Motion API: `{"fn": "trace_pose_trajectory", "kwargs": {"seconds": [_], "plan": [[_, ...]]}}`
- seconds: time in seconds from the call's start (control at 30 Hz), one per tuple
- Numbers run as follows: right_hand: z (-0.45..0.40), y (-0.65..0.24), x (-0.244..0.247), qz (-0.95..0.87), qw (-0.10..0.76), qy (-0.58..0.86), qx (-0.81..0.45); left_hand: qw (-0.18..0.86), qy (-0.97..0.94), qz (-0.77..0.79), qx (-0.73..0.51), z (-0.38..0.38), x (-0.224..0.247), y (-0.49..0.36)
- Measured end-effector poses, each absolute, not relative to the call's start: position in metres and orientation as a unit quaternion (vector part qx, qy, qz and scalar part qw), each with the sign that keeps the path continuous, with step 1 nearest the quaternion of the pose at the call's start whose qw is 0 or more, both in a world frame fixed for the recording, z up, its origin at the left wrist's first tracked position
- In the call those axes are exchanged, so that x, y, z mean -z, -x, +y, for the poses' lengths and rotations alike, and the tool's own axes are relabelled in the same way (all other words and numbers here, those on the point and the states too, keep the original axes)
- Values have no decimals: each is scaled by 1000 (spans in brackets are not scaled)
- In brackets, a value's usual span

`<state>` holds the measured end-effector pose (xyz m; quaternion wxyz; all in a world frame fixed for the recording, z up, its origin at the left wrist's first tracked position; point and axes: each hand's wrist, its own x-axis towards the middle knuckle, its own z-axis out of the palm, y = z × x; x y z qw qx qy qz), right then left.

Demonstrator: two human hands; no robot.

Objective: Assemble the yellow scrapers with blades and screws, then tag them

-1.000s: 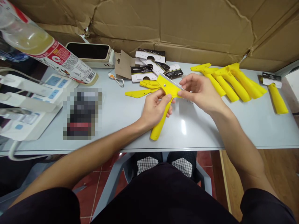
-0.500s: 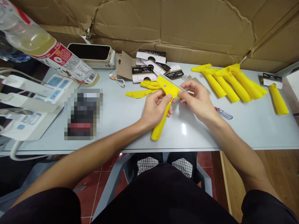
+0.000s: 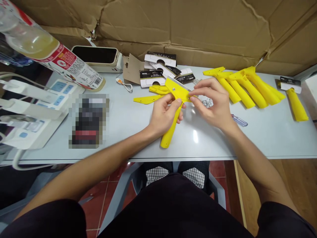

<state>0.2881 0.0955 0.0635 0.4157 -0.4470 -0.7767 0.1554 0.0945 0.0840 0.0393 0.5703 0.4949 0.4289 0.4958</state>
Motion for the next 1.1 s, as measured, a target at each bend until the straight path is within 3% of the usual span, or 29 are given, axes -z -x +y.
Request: {"fn": "trace_pose_trajectory", "kwargs": {"seconds": [0.1, 0.47, 0.6, 0.83, 1.1], "plan": [[100, -295, -61, -798, 395, 438, -129, 569, -499, 422, -499, 85, -37, -94], [100, -288, -55, -792, 449, 404, -90, 543, -534, 415, -497, 85, -30, -93], [96, -282, -58, -741, 462, 454, -174, 542, -538, 411, -498, 84, -31, -92], [100, -280, -57, -584, 489, 470, -446, 548, -538, 417, -486, 84, -32, -92], [100, -278, -58, -484, 474, 451, -581, 564, -528, 418, -478, 82, -38, -92]]}}
